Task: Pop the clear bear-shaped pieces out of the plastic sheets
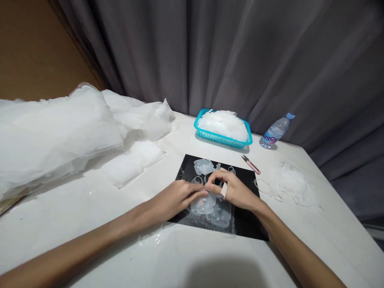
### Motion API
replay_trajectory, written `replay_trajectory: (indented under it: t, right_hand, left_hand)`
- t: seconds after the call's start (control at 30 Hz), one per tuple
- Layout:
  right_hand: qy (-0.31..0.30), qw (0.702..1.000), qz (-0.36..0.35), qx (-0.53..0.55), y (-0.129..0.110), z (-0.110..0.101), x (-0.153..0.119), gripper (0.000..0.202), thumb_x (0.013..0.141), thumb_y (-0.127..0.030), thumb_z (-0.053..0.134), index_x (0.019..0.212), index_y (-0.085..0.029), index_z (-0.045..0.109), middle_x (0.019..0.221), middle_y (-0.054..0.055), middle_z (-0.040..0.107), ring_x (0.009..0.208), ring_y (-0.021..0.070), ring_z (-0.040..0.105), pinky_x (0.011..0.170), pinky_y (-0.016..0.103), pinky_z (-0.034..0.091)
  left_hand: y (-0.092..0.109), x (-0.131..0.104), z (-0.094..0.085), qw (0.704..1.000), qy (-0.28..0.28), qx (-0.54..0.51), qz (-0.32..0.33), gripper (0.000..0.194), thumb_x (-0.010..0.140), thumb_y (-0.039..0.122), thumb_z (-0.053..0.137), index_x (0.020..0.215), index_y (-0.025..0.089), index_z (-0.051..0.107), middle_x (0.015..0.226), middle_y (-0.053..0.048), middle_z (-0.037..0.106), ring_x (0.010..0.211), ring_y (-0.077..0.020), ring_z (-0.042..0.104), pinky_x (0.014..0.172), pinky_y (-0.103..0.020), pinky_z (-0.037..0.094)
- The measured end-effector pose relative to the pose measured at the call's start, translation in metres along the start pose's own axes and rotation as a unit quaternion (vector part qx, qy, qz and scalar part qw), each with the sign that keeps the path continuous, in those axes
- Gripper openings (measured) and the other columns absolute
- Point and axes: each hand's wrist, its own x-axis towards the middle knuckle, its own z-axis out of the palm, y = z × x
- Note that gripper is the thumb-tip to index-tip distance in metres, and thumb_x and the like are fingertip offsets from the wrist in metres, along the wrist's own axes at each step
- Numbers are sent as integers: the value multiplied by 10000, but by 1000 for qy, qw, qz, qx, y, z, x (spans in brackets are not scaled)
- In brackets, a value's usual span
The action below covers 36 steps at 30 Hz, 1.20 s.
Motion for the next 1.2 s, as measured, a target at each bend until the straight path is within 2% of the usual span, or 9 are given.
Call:
replay_trajectory:
  t: [0.13,0.23,0.33,0.43,0.6,0.73,0.87,1.0,1.2]
  right_hand:
    - [133,980,0,-150,21,7,8,187,939,-88,535,848,-208,645,918,60,705,906,240,598,861,387,447]
    - [189,962,20,-196,39,5,12,210,923,-52,483,867,-199,622,964,122,687,947,286,568,884,435,427]
    - [197,959,26,-201,43,-8,12,158,997,-182,514,888,-205,626,946,110,681,941,289,584,868,426,447]
    - [195,972,2,-131,27,-24,10,230,1072,-335,484,1008,-207,664,1041,95,692,1022,266,623,920,402,462]
    - [29,999,-3,23,-12,-38,2,252,1047,-434,582,1115,-237,724,1010,38,707,896,199,620,823,327,471]
    - [-63,994,31,87,-17,-37,-4,204,977,-416,704,1059,-232,736,916,9,699,739,155,539,681,290,418]
    - [-57,991,39,111,-10,-38,-4,216,997,-426,670,1004,-213,706,891,12,683,764,160,550,686,287,415]
    - [-47,995,37,79,-4,-44,-3,206,1022,-405,630,981,-209,679,864,5,670,750,155,572,683,283,415]
    - [-22,998,32,57,5,-54,-3,195,1020,-400,637,976,-212,665,851,-4,670,744,149,586,665,272,406]
  left_hand:
    - [14,-14,20,962,90,190,173,383,1085,104,313,1208,91,676,847,-126,757,763,-251,711,703,-344,522]
    - [25,-23,24,941,129,179,258,372,1081,69,331,1316,81,620,895,-121,771,828,-246,727,775,-356,557]
    - [24,-18,9,991,94,-2,100,347,1133,278,378,1054,149,691,763,-35,685,656,-167,650,642,-279,502]
    - [10,-5,-9,974,36,-218,-53,409,1098,451,485,887,160,681,810,-16,675,719,-150,643,643,-243,472]
    - [-10,5,-11,903,14,-420,-92,354,1036,475,610,956,146,714,886,-46,738,825,-182,697,741,-268,519]
    - [-9,6,-7,898,19,-429,-91,367,1016,484,637,938,136,725,857,-50,734,792,-184,692,730,-278,524]
    - [-10,4,-9,933,26,-350,-75,431,1063,530,525,981,157,725,890,-49,723,832,-199,683,760,-295,519]
    - [-18,-2,-13,993,14,-116,27,423,1034,539,590,1321,237,668,1250,-88,694,1140,-269,645,1000,-368,487]
    - [-22,-5,-13,983,35,139,111,572,959,656,633,1282,183,641,1215,-131,648,1049,-308,631,935,-409,478]
